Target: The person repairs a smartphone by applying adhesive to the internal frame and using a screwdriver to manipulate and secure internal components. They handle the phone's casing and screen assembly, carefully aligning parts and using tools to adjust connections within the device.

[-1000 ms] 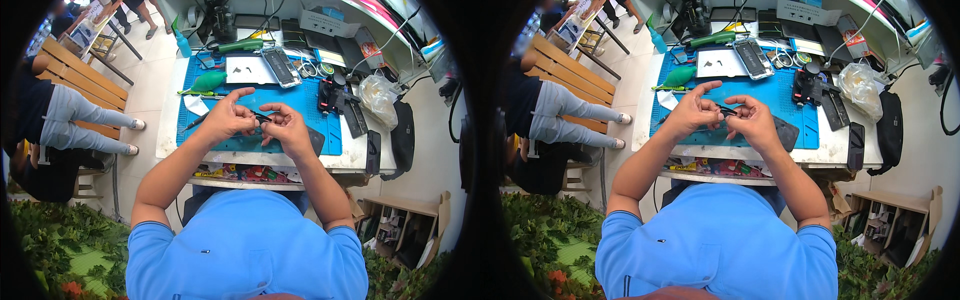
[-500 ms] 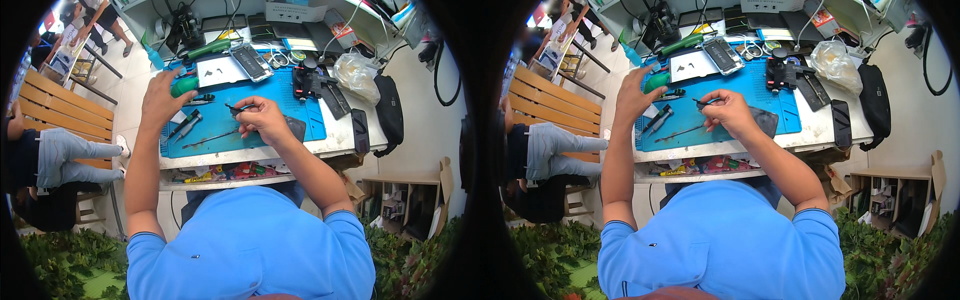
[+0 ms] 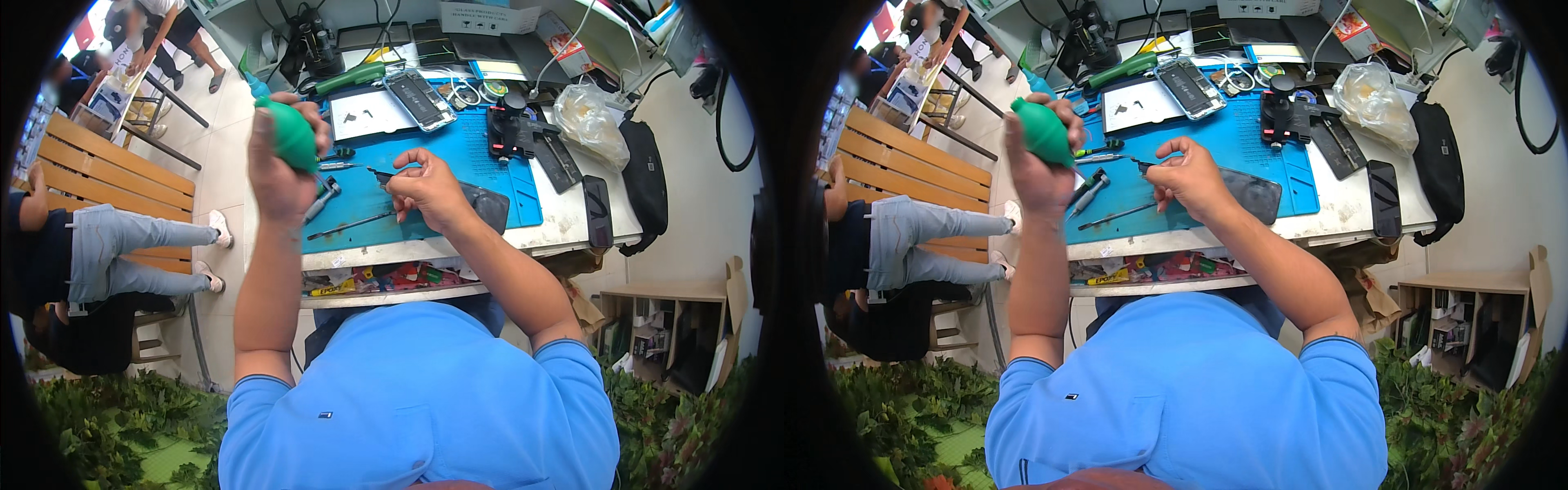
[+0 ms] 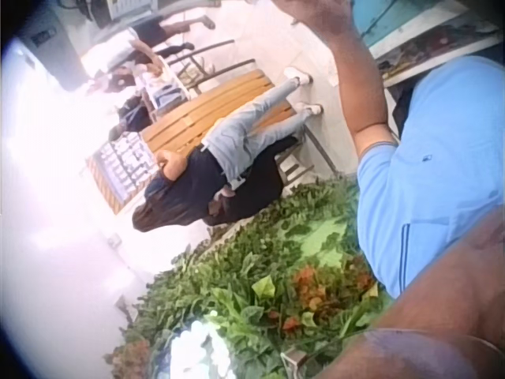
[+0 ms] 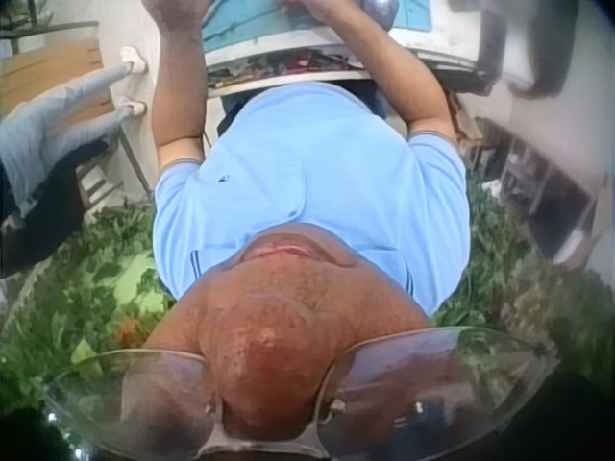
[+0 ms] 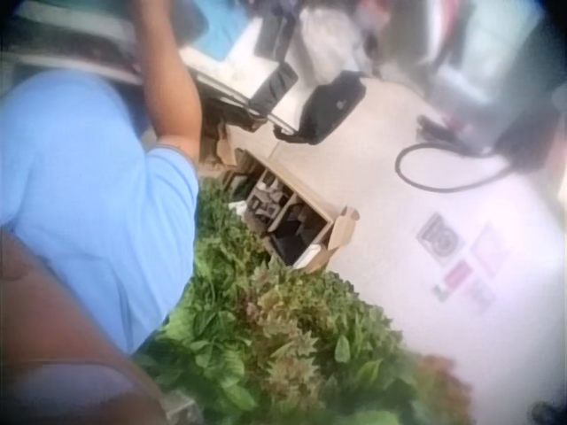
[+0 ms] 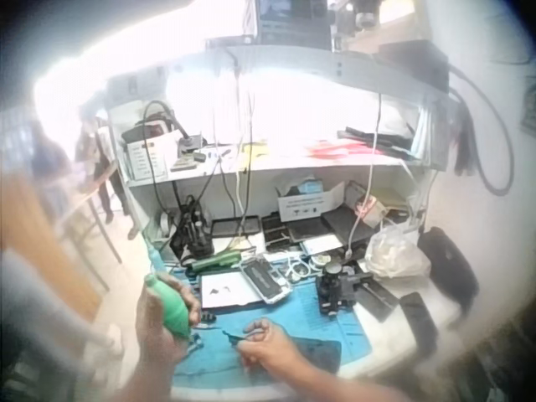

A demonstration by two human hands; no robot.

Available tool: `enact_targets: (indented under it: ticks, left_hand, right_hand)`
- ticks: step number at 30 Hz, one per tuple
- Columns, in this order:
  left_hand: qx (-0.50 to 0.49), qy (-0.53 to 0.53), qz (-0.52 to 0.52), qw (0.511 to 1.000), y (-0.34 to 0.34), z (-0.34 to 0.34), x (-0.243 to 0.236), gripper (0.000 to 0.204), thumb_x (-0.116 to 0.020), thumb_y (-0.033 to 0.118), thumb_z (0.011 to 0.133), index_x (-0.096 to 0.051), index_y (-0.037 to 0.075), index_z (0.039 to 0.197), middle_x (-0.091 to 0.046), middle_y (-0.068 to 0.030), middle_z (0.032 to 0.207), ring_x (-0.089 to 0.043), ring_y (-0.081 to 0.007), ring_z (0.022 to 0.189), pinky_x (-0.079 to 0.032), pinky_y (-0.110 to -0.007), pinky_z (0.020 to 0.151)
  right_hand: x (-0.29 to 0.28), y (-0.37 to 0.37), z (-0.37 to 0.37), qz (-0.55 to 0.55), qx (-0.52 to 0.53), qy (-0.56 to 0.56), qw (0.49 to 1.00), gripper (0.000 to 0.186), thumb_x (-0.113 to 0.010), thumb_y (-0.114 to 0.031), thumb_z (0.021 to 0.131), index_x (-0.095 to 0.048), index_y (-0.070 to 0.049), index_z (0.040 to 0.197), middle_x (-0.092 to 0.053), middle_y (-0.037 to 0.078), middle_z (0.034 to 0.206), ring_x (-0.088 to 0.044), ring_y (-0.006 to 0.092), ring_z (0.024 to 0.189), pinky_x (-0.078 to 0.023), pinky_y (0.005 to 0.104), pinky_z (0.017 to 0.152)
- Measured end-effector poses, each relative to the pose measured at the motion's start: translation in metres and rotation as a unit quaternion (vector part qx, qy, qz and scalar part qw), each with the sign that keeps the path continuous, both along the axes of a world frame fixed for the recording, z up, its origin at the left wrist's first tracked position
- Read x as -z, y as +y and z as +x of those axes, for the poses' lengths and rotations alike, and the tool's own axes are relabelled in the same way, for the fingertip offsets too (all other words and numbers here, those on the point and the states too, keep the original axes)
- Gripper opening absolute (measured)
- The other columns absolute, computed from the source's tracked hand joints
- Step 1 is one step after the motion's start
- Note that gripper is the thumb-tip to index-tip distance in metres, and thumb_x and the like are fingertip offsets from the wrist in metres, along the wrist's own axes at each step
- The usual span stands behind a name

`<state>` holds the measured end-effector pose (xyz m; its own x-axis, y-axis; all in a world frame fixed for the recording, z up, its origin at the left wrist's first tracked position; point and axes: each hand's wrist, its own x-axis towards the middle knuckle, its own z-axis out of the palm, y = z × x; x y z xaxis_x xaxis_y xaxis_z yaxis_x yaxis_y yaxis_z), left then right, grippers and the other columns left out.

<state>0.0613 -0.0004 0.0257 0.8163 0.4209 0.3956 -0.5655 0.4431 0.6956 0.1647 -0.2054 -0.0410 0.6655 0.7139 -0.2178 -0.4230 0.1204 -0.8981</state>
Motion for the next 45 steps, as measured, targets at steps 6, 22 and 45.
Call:
enact_targets:
  ticks: [6, 22, 45]
  left_hand:
    - [-0.022, -0.079, 0.173, 0.982, -0.052, 0.019, 0.016, 0.033, -0.072, 0.031, 0.107, -0.061, 0.005, 0.124, -0.063, -0.0152, 0.107, -0.066, -0.0236, 0.085, -0.056, -0.034, 0.068]
    - [-0.051, -0.076, 0.202, 0.975, -0.06, 0.025, 0.038, 0.028, -0.074, 0.025, 0.104, -0.064, 0.004, 0.119, -0.066, -0.0152, 0.104, -0.068, -0.0232, 0.083, -0.058, -0.035, 0.068]
    - [-0.087, -0.036, 0.284, 0.954, -0.06, 0.014, 0.017, 0.019, -0.07, 0.002, 0.097, -0.057, 0.003, 0.083, -0.056, -0.0073, 0.077, -0.053, -0.0147, 0.069, -0.052, -0.033, 0.062]
  right_hand:
    - [-0.002, 0.001, -0.004, 0.001, -0.007, 0.007, 1.0, 0.05, -0.079, 0.0, 0.082, -0.049, 0.005, 0.121, -0.067, 0.011, 0.078, -0.067, 0.0182, 0.057, -0.059, 0.0352, 0.047]
    - [0.003, 0.0, -0.006, 0.03, -0.023, 0.035, 0.999, 0.043, -0.083, -0.002, 0.084, -0.051, 0.002, 0.113, -0.069, 0.011, 0.079, -0.07, 0.0186, 0.06, -0.061, 0.0359, 0.048]
    - [-0.003, -0.002, -0.011, 0.016, -0.025, 0.024, 0.999, 0.039, -0.081, 0.0, 0.084, -0.051, 0.002, 0.109, -0.067, 0.01, 0.078, -0.071, 0.0188, 0.061, -0.063, 0.0357, 0.052]
